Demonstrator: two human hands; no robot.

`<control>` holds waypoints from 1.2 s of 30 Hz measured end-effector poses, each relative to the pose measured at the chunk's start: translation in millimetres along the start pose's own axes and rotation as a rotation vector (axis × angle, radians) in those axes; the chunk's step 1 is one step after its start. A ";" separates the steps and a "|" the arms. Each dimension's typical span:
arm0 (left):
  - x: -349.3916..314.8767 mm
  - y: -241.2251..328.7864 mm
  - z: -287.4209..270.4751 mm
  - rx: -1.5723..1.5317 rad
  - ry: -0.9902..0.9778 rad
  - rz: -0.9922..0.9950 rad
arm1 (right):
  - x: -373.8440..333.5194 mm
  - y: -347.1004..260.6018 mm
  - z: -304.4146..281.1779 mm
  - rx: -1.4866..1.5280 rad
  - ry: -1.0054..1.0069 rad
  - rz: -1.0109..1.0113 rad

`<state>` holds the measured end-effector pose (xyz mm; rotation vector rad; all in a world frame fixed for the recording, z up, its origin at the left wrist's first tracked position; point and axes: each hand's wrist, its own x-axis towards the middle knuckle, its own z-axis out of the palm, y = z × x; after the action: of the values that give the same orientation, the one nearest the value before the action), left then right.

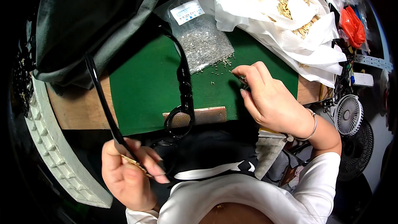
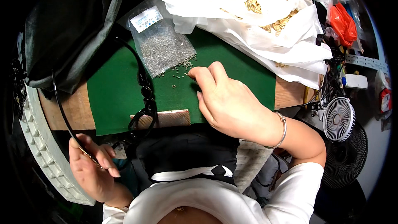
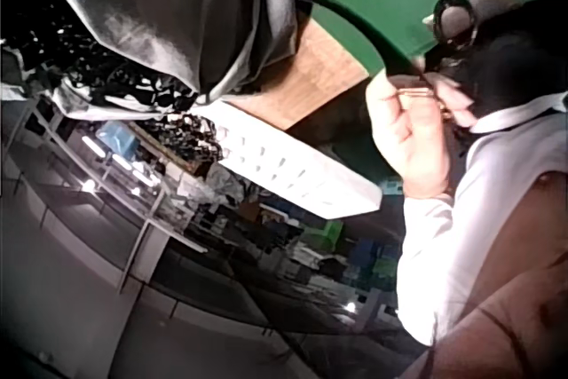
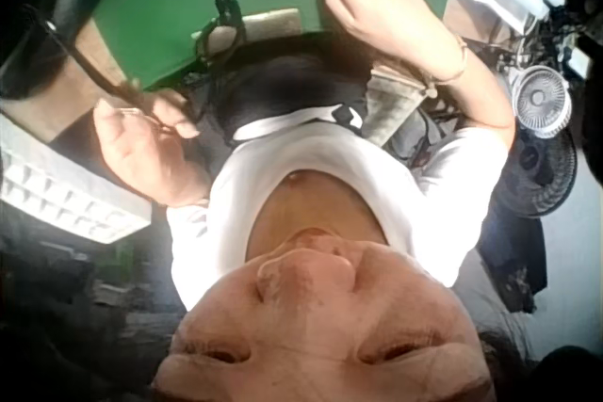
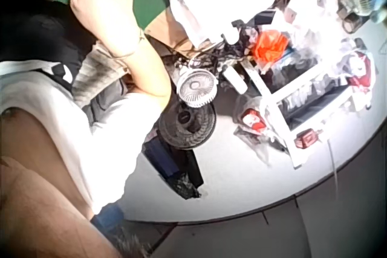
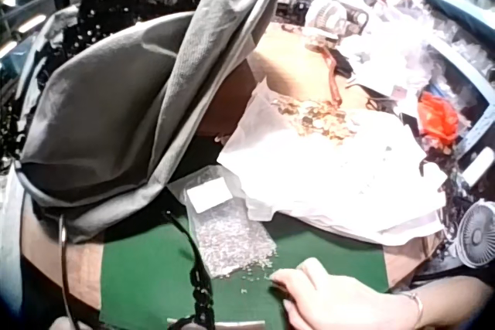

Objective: The person repeatedly picks up black-framed glasses and uses a screwdriver to tighten screws on the temples. They place the glasses on a green mat, adjust the frame, and continue the screwing process throughout the clip.

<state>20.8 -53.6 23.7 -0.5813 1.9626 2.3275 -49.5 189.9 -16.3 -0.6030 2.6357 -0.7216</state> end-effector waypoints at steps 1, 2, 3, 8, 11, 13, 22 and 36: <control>4.9 -2.7 4.5 0.021 0.071 0.042 | -1.0 0.9 0.9 -0.007 0.012 -0.013; 8.0 -4.0 1.1 -0.032 0.015 0.046 | -2.5 1.2 4.7 -0.014 0.025 -0.026; 11.6 -4.3 -4.5 -0.082 -0.044 0.050 | -2.9 0.4 10.6 -0.017 0.039 -0.038; 14.7 -16.4 -17.6 -0.677 -0.296 -0.065 | -2.6 6.1 18.0 -0.116 0.166 -0.043; 15.9 -28.6 -5.8 -0.782 -0.439 -0.322 | -2.1 17.8 30.9 -0.064 0.240 -0.122; 15.4 -33.3 7.7 -0.814 -0.463 -0.451 | -0.4 4.0 23.1 -0.144 0.166 -0.051; 23.4 -42.3 16.5 -0.929 -0.531 -0.559 | 0.8 10.7 28.5 -0.198 0.181 -0.111; 28.8 -60.0 12.5 -1.083 -0.522 -0.677 | 2.4 -18.1 0.0 0.581 -0.250 -0.100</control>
<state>7.0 -35.7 -40.2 -0.4548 0.1314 2.4676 -46.0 174.6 -7.0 -0.6025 2.0378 -1.2816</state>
